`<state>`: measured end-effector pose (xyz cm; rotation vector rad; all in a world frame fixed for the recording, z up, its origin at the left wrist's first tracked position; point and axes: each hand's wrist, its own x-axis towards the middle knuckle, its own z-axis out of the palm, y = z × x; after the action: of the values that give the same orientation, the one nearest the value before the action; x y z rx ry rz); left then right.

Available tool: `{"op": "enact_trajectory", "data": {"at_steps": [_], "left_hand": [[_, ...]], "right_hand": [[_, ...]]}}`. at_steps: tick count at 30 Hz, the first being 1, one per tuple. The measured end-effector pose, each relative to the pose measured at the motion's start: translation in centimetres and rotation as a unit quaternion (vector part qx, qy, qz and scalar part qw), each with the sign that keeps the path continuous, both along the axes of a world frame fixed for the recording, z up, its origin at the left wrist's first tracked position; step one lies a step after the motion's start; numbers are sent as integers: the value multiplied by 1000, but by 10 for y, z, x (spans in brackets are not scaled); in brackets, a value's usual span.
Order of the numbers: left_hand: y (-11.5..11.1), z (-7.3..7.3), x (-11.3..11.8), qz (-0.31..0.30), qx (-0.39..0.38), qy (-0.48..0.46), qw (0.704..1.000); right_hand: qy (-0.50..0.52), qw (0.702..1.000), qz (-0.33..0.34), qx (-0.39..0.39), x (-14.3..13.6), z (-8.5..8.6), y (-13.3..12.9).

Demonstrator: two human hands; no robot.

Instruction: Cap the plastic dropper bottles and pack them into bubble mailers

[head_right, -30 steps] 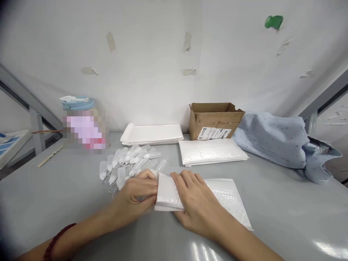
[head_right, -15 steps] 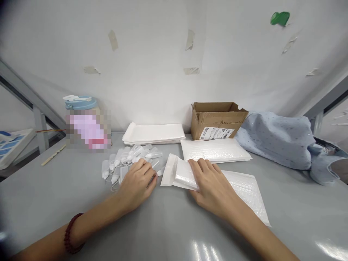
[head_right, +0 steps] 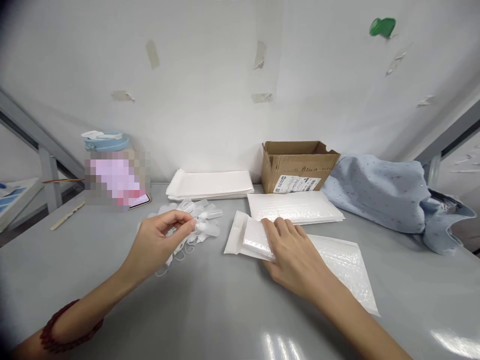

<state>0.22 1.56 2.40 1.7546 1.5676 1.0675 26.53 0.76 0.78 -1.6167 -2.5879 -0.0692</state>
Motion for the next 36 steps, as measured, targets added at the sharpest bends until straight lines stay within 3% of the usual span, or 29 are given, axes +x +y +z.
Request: {"op": "enact_trajectory", "data": {"at_steps": [5, 10, 17, 20, 24, 27, 30, 32, 34, 36], "left_hand": [[-3, 5, 4, -78, -28, -87, 993], [-3, -5, 9, -171, -78, -118, 975], [-15, -15, 24, -205, -103, -27, 973], [-25, -22, 32, -198, -72, -16, 978], [-34, -34, 37, -202, 40, 42, 978], [-29, -30, 31, -214, 97, 70, 970], [-11, -15, 10, -182, 159, 106, 965], [5, -5, -9, -78, 203, 155, 964], [18, 1, -28, -7, 184, 245, 952], [27, 1, -41, 15, 135, 298, 945]], "right_hand": [[46, 999, 25, -15, -3, -1, -3], [105, 992, 54, -48, -12, 1, -9], [127, 985, 91, -68, -29, -3, -23], [135, 983, 105, -65, -33, -7, -28], [136, 982, 116, -60, -34, -9, -30], [144, 981, 114, -69, -33, -7, -29], [150, 980, 101, -82, -31, -4, -28], [150, 980, 95, -86, -30, -2, -27], [151, 980, 92, -87, -30, -2, -28], [151, 980, 93, -91, -30, -2, -28]]}}
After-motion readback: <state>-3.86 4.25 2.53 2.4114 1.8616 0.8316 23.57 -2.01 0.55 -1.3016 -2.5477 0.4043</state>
